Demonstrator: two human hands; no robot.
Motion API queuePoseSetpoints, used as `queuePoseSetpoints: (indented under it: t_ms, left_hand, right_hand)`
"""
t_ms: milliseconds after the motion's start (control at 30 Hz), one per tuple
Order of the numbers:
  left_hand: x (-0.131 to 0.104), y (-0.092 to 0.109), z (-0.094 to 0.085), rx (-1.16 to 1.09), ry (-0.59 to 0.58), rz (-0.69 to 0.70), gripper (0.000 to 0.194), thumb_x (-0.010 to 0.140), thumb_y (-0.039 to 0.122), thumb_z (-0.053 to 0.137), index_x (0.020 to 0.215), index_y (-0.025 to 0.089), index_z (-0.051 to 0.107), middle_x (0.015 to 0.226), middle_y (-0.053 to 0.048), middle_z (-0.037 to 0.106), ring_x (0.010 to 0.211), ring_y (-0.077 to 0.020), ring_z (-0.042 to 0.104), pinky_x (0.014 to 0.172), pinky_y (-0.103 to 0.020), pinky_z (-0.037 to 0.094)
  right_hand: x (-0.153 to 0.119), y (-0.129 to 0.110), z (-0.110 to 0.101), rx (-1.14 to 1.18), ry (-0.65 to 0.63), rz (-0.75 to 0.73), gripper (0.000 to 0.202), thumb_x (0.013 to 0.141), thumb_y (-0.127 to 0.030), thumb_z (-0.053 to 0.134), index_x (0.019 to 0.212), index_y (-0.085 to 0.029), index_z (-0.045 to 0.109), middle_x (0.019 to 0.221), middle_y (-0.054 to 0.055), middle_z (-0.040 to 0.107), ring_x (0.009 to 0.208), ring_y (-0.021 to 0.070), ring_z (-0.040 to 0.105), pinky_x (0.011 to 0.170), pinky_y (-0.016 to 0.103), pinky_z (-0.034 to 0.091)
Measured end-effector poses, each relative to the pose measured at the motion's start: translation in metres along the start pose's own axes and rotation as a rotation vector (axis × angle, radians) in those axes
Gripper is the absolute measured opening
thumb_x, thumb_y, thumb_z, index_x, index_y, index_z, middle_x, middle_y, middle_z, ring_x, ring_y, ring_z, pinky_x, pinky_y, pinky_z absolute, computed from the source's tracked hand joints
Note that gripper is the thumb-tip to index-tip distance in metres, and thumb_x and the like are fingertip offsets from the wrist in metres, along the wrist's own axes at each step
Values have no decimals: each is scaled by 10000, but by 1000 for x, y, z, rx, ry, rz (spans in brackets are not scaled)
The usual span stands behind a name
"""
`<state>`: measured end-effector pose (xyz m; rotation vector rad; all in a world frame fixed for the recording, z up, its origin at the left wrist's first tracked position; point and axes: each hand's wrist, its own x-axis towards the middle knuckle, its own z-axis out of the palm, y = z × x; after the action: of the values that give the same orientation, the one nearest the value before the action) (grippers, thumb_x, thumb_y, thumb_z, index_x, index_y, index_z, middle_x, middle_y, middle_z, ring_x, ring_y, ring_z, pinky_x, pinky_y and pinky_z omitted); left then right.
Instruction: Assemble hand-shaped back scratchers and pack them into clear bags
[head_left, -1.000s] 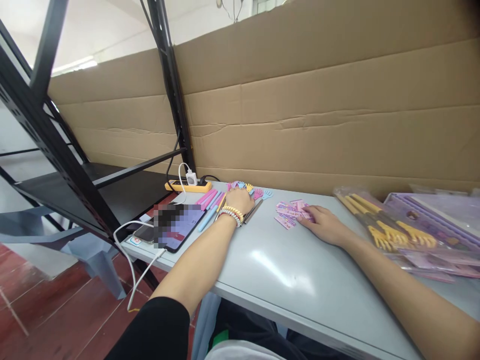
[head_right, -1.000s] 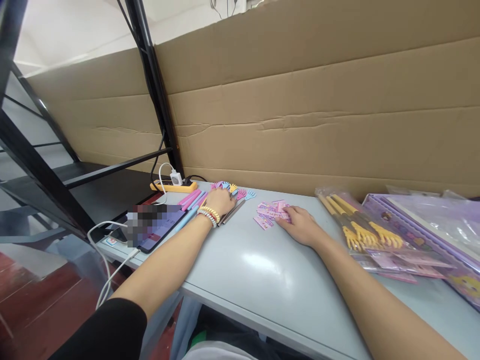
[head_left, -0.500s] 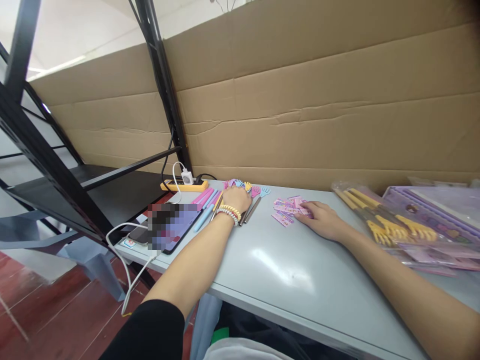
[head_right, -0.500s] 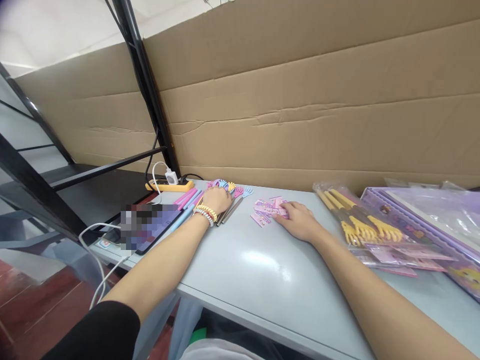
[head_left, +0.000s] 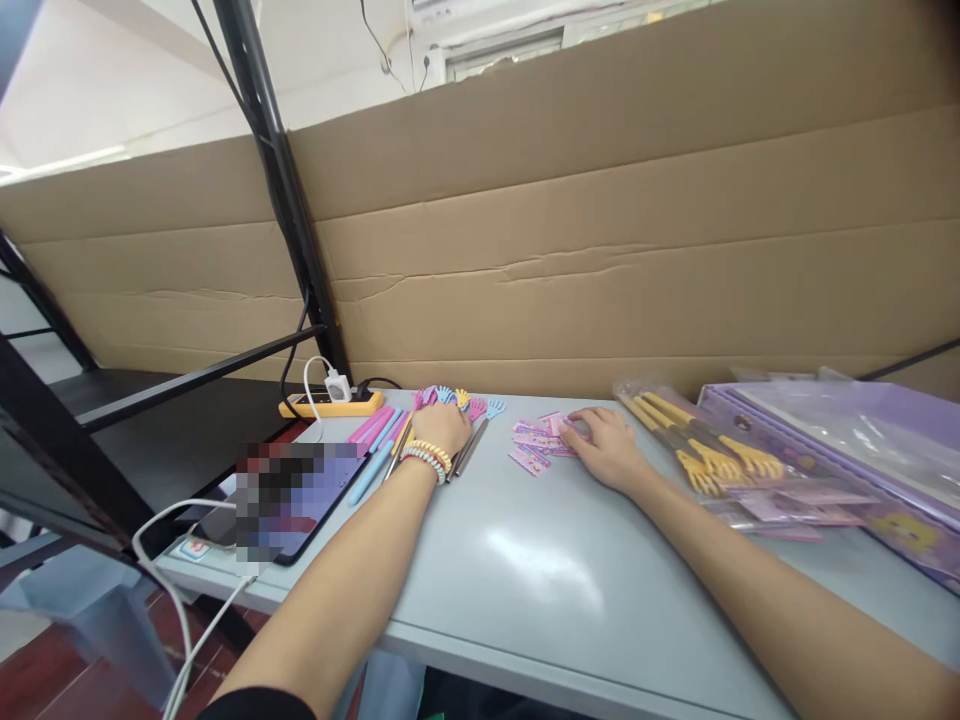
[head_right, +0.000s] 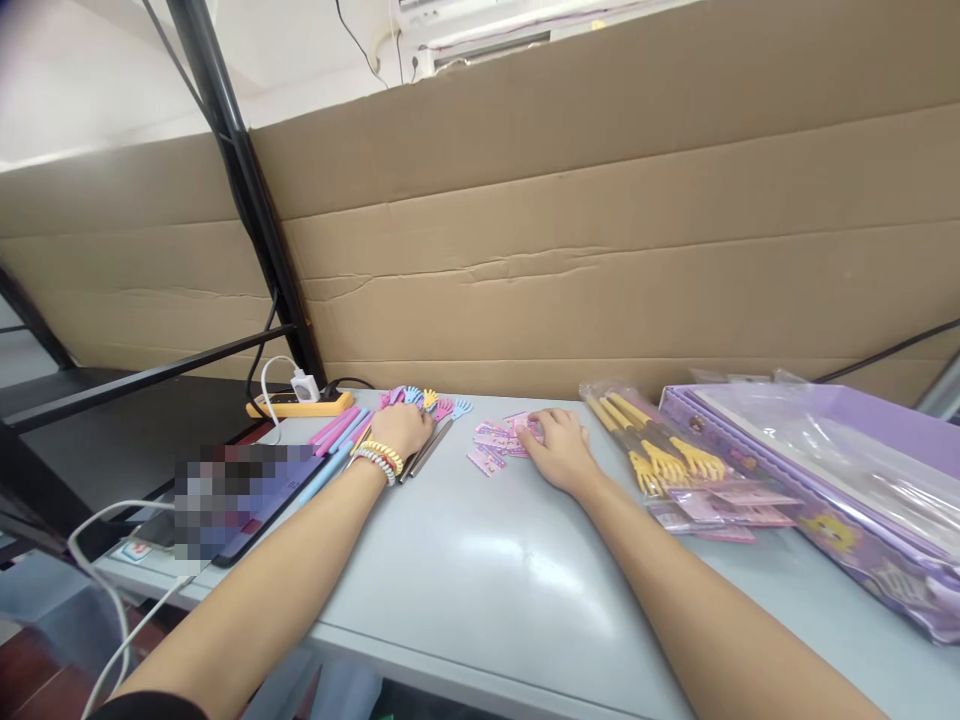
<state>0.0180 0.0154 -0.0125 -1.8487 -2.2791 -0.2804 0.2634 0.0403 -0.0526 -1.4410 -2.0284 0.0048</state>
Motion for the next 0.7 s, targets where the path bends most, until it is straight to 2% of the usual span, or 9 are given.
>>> queuePoseSetpoints:
  t_ms: [267, 500, 700]
  left_hand:
    - [1, -1, 1, 1, -1, 22, 382, 872, 317, 335, 939, 151, 673, 935, -153, 699, 884, -250, 657, 749, -352, 486]
    - [0, 0, -5, 23, -19, 47, 348, 849, 294, 371, 923, 153, 680, 945, -144, 704, 892, -244, 653, 751, -340, 485]
    - [2, -1, -5, 14, -22, 50, 341, 838, 279, 380, 920, 155, 686, 952, -162, 700, 920, -257, 647, 757, -359, 489]
  right_hand:
    - [6, 5, -1, 14, 175, -12, 222, 793, -379, 459, 689, -214, 565, 839, 97, 600, 910, 256, 517, 860, 391, 406]
    - [3, -1, -8, -14, 191, 16, 208, 761, -310, 465, 569, -230, 453, 757, 61, 574, 808, 214, 530, 719, 327, 413]
    - [1, -8, -12, -5, 174, 6, 275, 753, -298, 452, 520, -229, 325, 638, 25, 506, 631, 171, 484, 589, 290, 343]
